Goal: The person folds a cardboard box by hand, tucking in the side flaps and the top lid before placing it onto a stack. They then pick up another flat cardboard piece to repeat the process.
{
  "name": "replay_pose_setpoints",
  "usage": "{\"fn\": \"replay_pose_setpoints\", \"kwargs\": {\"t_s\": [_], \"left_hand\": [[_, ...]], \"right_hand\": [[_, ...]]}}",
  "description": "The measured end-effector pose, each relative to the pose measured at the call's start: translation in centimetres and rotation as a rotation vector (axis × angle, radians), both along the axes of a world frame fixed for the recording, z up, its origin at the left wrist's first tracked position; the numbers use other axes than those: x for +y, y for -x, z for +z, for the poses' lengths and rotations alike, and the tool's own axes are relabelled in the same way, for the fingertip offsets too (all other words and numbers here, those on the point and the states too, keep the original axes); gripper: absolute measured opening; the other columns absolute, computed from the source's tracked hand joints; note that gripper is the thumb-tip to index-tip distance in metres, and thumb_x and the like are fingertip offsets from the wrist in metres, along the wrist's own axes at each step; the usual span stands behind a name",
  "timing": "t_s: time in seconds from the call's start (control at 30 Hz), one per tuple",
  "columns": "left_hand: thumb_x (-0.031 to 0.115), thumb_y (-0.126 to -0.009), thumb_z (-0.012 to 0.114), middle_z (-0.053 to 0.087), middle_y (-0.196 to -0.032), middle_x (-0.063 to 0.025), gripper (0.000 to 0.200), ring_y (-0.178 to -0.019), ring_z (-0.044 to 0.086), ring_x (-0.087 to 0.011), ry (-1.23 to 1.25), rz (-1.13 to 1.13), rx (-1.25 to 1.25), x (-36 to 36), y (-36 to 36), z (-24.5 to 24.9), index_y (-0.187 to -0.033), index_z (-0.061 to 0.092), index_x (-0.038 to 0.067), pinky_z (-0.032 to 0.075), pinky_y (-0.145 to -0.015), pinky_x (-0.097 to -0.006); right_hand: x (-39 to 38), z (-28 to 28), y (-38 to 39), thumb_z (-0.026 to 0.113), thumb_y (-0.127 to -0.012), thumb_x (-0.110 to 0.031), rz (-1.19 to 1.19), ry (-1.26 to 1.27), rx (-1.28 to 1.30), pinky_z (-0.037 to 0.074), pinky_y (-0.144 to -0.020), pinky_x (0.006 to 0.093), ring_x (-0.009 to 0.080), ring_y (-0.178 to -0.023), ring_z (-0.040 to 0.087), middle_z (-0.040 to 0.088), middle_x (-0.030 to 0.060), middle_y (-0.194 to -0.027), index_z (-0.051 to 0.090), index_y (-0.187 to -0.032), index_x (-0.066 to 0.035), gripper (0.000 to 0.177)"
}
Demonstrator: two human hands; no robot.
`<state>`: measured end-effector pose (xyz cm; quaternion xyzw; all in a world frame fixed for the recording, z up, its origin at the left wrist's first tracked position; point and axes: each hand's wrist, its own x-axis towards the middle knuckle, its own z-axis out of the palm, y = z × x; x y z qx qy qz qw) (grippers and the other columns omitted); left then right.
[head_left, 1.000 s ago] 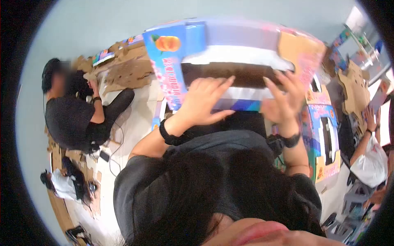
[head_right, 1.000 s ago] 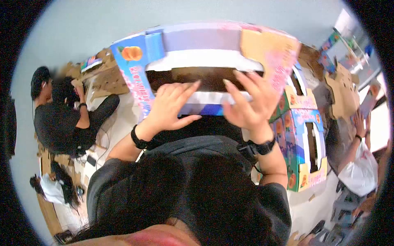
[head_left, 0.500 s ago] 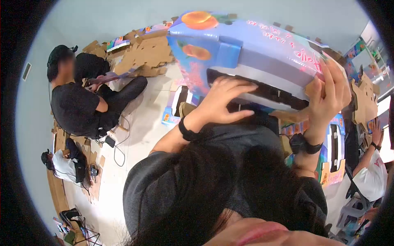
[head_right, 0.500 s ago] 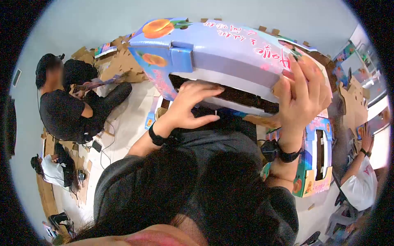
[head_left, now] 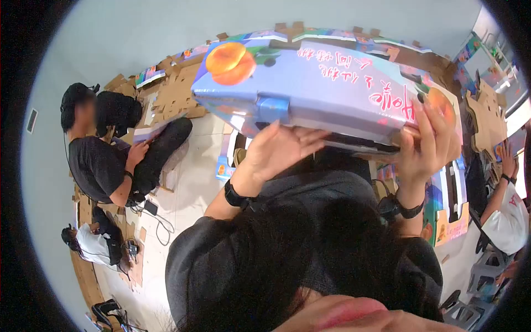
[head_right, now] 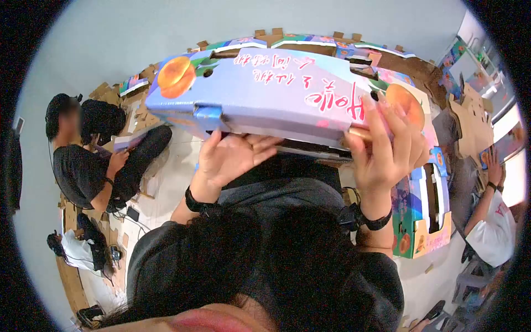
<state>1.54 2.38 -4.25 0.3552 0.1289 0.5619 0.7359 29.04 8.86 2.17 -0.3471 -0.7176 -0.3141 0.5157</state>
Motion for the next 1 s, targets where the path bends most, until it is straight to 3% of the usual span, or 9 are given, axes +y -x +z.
{"fn": "replay_pose_setpoints", "kwargs": {"t_s": [0.13, 0.23, 0.3, 0.47, 0.6, 0.7, 0.83, 0.93, 1.0], "left_hand": [[0.038, -0.082, 0.074, 0.055, -0.138, -0.0067, 0.068, -0.133, 0.045, -0.0284, -0.181, 0.172, -0.174, 0.7, 0.6, -1.7, -0.14, 0.049, 0.013, 0.03, -0.114, -0.0477], [0.035, -0.081, 0.075, 0.058, -0.133, -0.0028, 0.065, -0.128, 0.05, -0.024, -0.236, 0.253, -0.218, 1.3, 0.6, -2.1, -0.137, 0.05, 0.014, 0.033, -0.112, -0.0454], [0.041, -0.081, 0.076, 0.056, -0.139, -0.001, 0.063, -0.132, 0.048, -0.0238, -0.23, 0.358, -0.119, 1.7, 0.4, -1.5, -0.136, 0.055, 0.018, 0.032, -0.114, -0.0465], [0.043, -0.084, 0.076, 0.053, -0.142, -0.0021, 0.066, -0.135, 0.046, -0.0254, -0.235, 0.449, -0.01, 3.3, -0.8, 0.4, -0.14, 0.05, 0.019, 0.03, -0.116, -0.0501], [0.043, -0.083, 0.077, 0.053, -0.143, -0.0026, 0.07, -0.136, 0.045, -0.027, -0.254, 0.454, 0.099, 3.4, -2.0, 1.9, -0.141, 0.049, 0.017, 0.028, -0.117, -0.0525], [0.045, -0.083, 0.077, 0.053, -0.143, -0.0025, 0.071, -0.137, 0.044, -0.0269, -0.254, 0.445, 0.12, 3.2, -2.3, 1.4, -0.142, 0.049, 0.018, 0.028, -0.117, -0.0523], [0.05, -0.083, 0.076, 0.052, -0.143, -0.003, 0.074, -0.137, 0.044, -0.0264, -0.245, 0.471, 0.173, 2.9, -2.8, 1.8, -0.142, 0.049, 0.016, 0.03, -0.116, -0.0513], [0.052, -0.084, 0.075, 0.051, -0.144, -0.0032, 0.074, -0.136, 0.044, -0.026, -0.22, 0.467, 0.168, 2.8, -2.8, 1.9, -0.142, 0.048, 0.015, 0.03, -0.116, -0.0512], [0.051, -0.085, 0.074, 0.05, -0.145, -0.0036, 0.075, -0.137, 0.043, -0.0262, -0.217, 0.497, 0.174, 2.6, -3.3, 2.4, -0.144, 0.046, 0.015, 0.03, -0.116, -0.0516]], "right_hand": [[-0.8, -2.0, -0.5, 0.05, -0.095, -0.061, -0.044, -0.037, 0.019, 0.035, -0.097, 0.0344, 0.0195, -0.108, 0.06, 0.069, -0.0008, -0.116, 0.076, -0.111, -0.017, 0.053], [-1.1, -2.8, -0.7, 0.046, -0.099, -0.059, -0.055, -0.047, 0.049, 0.034, -0.099, 0.0352, 0.019, -0.111, 0.059, 0.069, -0.001, -0.118, 0.073, -0.114, -0.018, 0.051], [-0.9, -3.0, -0.9, 0.046, -0.1, -0.057, -0.055, -0.061, 0.081, 0.034, -0.1, 0.0353, 0.019, -0.112, 0.058, 0.069, -0.0011, -0.118, 0.072, -0.116, -0.018, 0.05], [0.2, -2.2, -1.7, 0.046, -0.103, -0.046, -0.059, -0.053, 0.084, 0.037, -0.097, 0.0364, 0.0233, -0.109, 0.061, 0.07, 0.0069, -0.118, 0.069, -0.12, -0.009, 0.047], [1.5, -2.9, -2.7, 0.042, -0.104, -0.046, -0.045, -0.077, 0.138, 0.039, -0.098, 0.0388, 0.0286, -0.109, 0.062, 0.071, 0.0098, -0.112, 0.069, -0.117, -0.007, 0.049], [2.6, -3.4, -3.3, 0.047, -0.1, -0.05, 0.013, -0.132, 0.199, 0.037, -0.095, 0.0375, 0.0246, -0.102, 0.061, 0.071, 0.0058, -0.114, 0.072, -0.113, -0.011, 0.049], [2.6, -4.1, -3.8, 0.047, -0.099, -0.052, -0.01, -0.106, 0.21, 0.037, -0.093, 0.0375, 0.0264, -0.104, 0.062, 0.071, 0.006, -0.114, 0.071, -0.112, -0.01, 0.05], [2.4, -3.5, -3.9, 0.051, -0.098, -0.051, 0.02, -0.069, 0.201, 0.037, -0.094, 0.0395, 0.0263, -0.106, 0.061, 0.07, 0.0064, -0.116, 0.071, -0.112, -0.011, 0.047], [2.2, -2.6, -4.1, 0.064, -0.092, -0.042, 0.046, -0.031, 0.186, 0.038, -0.094, 0.0398, 0.027, -0.107, 0.061, 0.07, 0.0062, -0.115, 0.072, -0.111, -0.013, 0.035]]}}
